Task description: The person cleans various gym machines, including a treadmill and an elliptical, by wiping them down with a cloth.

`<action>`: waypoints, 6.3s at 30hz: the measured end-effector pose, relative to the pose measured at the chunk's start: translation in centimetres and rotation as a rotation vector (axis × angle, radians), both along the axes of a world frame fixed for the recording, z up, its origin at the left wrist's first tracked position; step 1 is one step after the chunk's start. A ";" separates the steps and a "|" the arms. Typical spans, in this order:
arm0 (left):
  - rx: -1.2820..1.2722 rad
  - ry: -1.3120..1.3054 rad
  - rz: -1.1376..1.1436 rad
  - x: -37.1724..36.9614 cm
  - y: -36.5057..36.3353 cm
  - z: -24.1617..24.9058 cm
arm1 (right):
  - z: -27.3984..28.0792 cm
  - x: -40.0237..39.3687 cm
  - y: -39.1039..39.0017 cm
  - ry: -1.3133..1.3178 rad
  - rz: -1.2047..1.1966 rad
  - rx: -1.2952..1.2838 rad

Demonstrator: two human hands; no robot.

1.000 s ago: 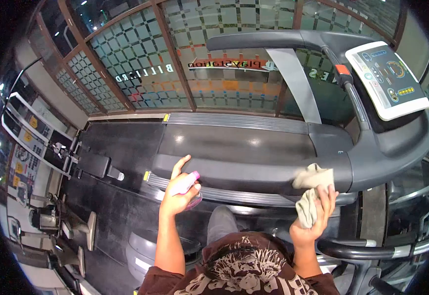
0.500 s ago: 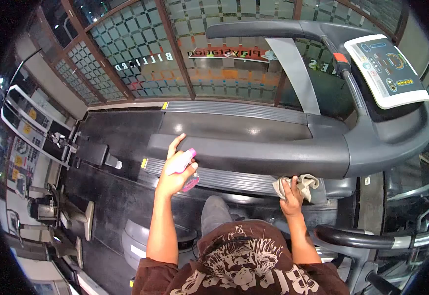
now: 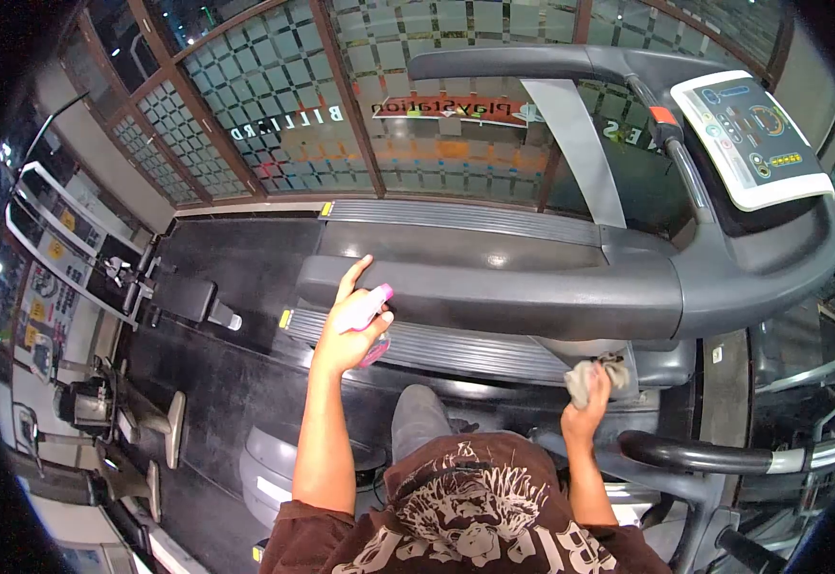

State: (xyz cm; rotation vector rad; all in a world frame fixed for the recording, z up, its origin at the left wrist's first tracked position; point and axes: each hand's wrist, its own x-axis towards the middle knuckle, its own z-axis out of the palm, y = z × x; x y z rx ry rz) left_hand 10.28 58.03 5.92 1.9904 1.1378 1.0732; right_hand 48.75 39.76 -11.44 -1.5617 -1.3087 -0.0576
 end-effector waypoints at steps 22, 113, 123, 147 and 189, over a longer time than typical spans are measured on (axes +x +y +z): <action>-0.036 -0.033 -0.003 0.2 -0.3 0.7 | -1.1 1.4 2.0 0.390 -0.486 -0.146; 0.027 0.160 -0.022 0.7 -1.7 2.8 | -5.1 4.0 6.9 1.128 -0.475 0.279; -0.007 0.114 -0.302 8.1 -1.7 5.0 | 3.1 -4.8 2.7 0.833 -0.215 -0.019; -0.125 0.146 -0.518 6.3 -0.2 5.3 | 0.3 -5.9 6.6 1.252 -0.201 0.412; -0.165 0.126 -0.445 7.8 -1.2 3.7 | 46.7 1.7 15.9 -0.179 0.127 -0.100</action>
